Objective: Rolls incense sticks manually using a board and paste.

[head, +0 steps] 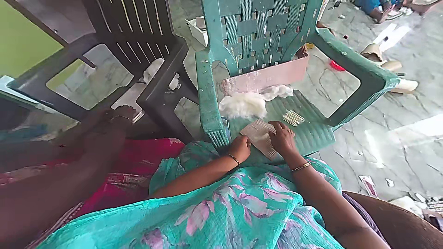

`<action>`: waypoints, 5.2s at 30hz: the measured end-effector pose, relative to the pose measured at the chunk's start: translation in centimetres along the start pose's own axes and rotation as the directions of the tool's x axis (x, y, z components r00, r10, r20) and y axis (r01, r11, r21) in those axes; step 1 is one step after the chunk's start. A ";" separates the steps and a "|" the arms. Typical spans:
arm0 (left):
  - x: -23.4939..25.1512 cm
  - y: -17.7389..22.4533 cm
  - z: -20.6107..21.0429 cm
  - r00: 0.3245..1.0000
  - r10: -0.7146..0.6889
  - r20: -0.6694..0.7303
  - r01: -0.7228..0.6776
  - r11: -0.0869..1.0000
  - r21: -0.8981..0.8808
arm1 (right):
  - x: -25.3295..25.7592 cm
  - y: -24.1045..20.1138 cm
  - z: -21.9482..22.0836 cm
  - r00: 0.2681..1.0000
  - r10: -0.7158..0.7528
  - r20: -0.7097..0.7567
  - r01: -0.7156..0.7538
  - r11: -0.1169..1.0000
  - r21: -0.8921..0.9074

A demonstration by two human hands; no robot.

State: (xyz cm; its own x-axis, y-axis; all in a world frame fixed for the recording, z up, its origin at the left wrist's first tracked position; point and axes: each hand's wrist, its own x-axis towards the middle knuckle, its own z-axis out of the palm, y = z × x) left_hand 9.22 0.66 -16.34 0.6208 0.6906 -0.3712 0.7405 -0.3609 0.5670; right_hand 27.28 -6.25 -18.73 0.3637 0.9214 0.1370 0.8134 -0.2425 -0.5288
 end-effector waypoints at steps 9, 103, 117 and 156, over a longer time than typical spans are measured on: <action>-0.4 0.1 -0.1 0.998 0.010 0.067 -0.011 1.000 0.006 | -1.3 -0.5 -0.7 0.778 -0.142 0.612 0.350 0.907 -0.235; -1.2 -0.6 0.2 0.967 0.238 0.094 -0.231 0.970 -0.075 | 3.8 7.6 -5.0 0.951 0.244 -0.189 -0.279 0.940 -0.194; -0.6 -1.8 0.2 0.952 0.281 0.121 -0.263 0.954 -0.148 | 1.9 9.9 -6.2 0.865 0.411 -0.288 -0.444 0.894 -0.055; 0.6 -3.5 -1.5 0.852 0.396 0.342 -0.342 0.916 -0.209 | 11.1 -6.7 5.0 0.956 0.052 0.288 0.017 0.973 -0.230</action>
State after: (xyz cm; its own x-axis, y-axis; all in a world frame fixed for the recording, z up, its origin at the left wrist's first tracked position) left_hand 6.58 3.32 -17.44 0.9103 0.2310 -0.3434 0.4124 -0.4357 0.8000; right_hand 23.63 7.11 -17.82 0.2588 0.9561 -0.1378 0.9022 -0.2902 -0.3192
